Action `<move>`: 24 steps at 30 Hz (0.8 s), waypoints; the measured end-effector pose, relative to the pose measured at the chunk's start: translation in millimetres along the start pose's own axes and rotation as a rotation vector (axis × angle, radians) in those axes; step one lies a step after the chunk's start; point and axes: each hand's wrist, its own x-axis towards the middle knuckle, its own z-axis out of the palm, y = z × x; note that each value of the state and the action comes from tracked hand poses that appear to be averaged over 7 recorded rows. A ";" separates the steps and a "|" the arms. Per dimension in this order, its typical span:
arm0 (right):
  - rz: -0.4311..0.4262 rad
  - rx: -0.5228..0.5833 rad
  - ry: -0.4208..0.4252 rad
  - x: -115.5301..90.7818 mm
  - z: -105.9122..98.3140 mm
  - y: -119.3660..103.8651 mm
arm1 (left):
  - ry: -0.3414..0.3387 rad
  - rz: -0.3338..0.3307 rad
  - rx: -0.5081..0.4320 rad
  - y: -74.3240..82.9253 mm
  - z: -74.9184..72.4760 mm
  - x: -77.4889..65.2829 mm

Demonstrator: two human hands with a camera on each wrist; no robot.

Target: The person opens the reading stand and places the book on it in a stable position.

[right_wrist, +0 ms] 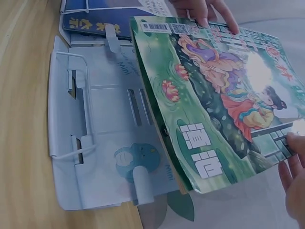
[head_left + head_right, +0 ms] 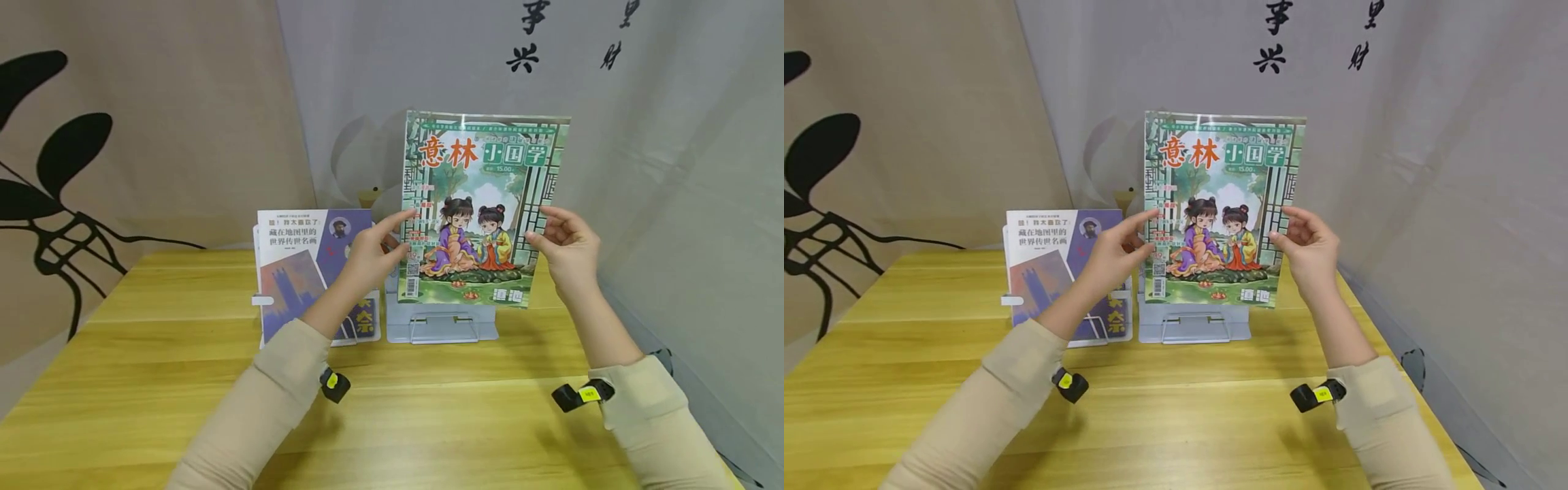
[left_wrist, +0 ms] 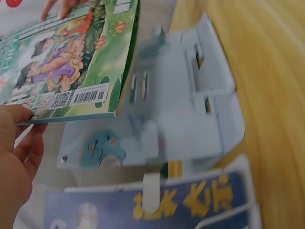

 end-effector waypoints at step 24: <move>-0.034 -0.154 0.004 6.1 4.1 1.0 | 0.046 -0.088 0.090 18.2 0.6 5.2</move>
